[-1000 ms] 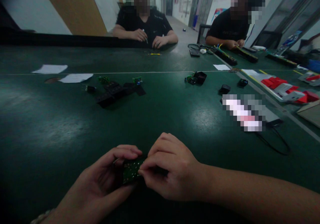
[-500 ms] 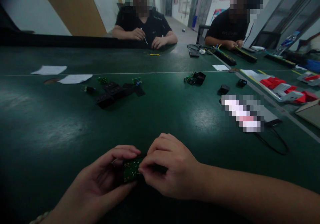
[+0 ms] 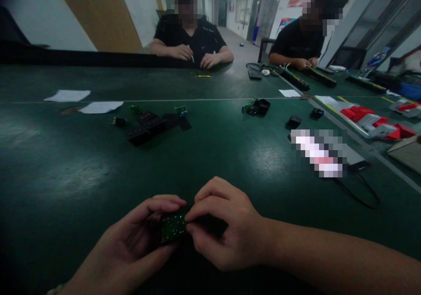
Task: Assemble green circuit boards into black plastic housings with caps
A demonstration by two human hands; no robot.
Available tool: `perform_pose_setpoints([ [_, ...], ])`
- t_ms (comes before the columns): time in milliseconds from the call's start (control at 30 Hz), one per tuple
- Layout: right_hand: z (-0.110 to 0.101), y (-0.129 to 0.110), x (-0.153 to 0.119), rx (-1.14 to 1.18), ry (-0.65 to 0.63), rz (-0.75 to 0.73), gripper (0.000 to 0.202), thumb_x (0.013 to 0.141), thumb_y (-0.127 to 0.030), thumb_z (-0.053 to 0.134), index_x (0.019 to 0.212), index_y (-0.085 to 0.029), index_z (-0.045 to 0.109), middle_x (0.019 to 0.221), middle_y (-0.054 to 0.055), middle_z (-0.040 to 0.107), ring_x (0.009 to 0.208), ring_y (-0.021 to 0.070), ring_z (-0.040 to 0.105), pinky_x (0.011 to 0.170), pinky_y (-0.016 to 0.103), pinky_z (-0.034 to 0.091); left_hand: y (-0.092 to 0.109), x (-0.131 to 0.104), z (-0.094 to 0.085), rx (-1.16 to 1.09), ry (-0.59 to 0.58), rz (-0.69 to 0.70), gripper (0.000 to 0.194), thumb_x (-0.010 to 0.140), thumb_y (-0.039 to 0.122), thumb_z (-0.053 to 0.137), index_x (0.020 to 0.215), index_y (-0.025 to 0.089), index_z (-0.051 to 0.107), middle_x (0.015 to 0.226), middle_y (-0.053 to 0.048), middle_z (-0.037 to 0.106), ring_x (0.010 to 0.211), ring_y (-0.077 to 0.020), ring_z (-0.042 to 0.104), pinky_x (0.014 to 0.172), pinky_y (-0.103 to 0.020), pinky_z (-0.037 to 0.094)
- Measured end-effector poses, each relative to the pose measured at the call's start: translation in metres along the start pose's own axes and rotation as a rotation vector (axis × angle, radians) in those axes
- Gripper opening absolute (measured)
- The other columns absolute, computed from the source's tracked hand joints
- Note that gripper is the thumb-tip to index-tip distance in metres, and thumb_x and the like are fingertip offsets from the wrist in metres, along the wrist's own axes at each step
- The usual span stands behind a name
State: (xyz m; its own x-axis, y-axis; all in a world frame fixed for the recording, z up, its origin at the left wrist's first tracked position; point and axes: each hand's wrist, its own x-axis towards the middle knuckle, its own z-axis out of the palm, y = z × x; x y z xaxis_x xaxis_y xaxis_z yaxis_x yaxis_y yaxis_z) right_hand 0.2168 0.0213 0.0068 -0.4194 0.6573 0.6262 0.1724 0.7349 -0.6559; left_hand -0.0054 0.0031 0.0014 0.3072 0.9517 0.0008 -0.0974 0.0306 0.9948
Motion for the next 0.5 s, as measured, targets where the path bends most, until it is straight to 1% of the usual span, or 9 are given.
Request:
perform_pose_setpoints([
  [167,0.0038,-0.0004,0.0009,-0.056,-0.024,0.007,0.012,0.088,-0.009,0.067,0.096,-0.016,0.071,0.086,0.004,0.064,0.075,0.0151,0.062,0.063,0.027,0.054,-0.0013,0.0005,-0.0019,0.019,0.001,-0.007,0.05,0.072,-0.004,0.077,0.105,0.033,0.081,0.112,0.0,0.077,0.107,-0.0207,0.076,0.091,-0.025,0.063],
  [233,0.0038,-0.0006,0.0006,-0.045,-0.027,0.026,0.011,0.088,-0.009,0.067,0.095,-0.017,0.072,0.086,0.004,0.063,0.075,0.0146,0.062,0.063,0.026,0.054,-0.003,-0.0005,-0.001,-0.01,-0.002,-0.028,0.049,0.073,-0.002,0.078,0.107,0.033,0.08,0.11,-0.001,0.078,0.103,-0.0207,0.077,0.089,-0.026,0.063],
  [300,0.0032,-0.0005,-0.0001,-0.016,-0.023,0.051,0.014,0.089,-0.009,0.066,0.098,-0.017,0.072,0.088,0.004,0.063,0.076,0.0146,0.062,0.063,0.026,0.054,-0.0038,-0.0019,0.001,-0.064,0.001,-0.076,0.048,0.076,0.001,0.079,0.111,0.032,0.078,0.107,-0.001,0.08,0.097,-0.0196,0.077,0.086,-0.026,0.063],
  [400,0.0017,-0.0001,-0.0009,0.057,-0.005,0.068,0.026,0.086,-0.009,0.065,0.111,-0.016,0.07,0.096,0.007,0.064,0.083,0.0169,0.064,0.069,0.03,0.057,-0.0029,-0.0032,0.003,-0.146,0.029,-0.129,0.043,0.081,0.004,0.079,0.113,0.032,0.074,0.109,0.0,0.079,0.097,-0.0181,0.076,0.085,-0.025,0.062],
  [500,0.0003,0.0005,-0.0008,0.09,-0.005,0.08,0.042,0.079,-0.011,0.07,0.12,-0.013,0.064,0.107,0.012,0.063,0.094,0.0217,0.065,0.079,0.036,0.059,-0.0028,-0.0028,0.0009,-0.189,0.025,-0.121,0.04,0.082,0.005,0.082,0.109,0.032,0.071,0.109,0.001,0.077,0.101,-0.0182,0.075,0.086,-0.025,0.061],
])
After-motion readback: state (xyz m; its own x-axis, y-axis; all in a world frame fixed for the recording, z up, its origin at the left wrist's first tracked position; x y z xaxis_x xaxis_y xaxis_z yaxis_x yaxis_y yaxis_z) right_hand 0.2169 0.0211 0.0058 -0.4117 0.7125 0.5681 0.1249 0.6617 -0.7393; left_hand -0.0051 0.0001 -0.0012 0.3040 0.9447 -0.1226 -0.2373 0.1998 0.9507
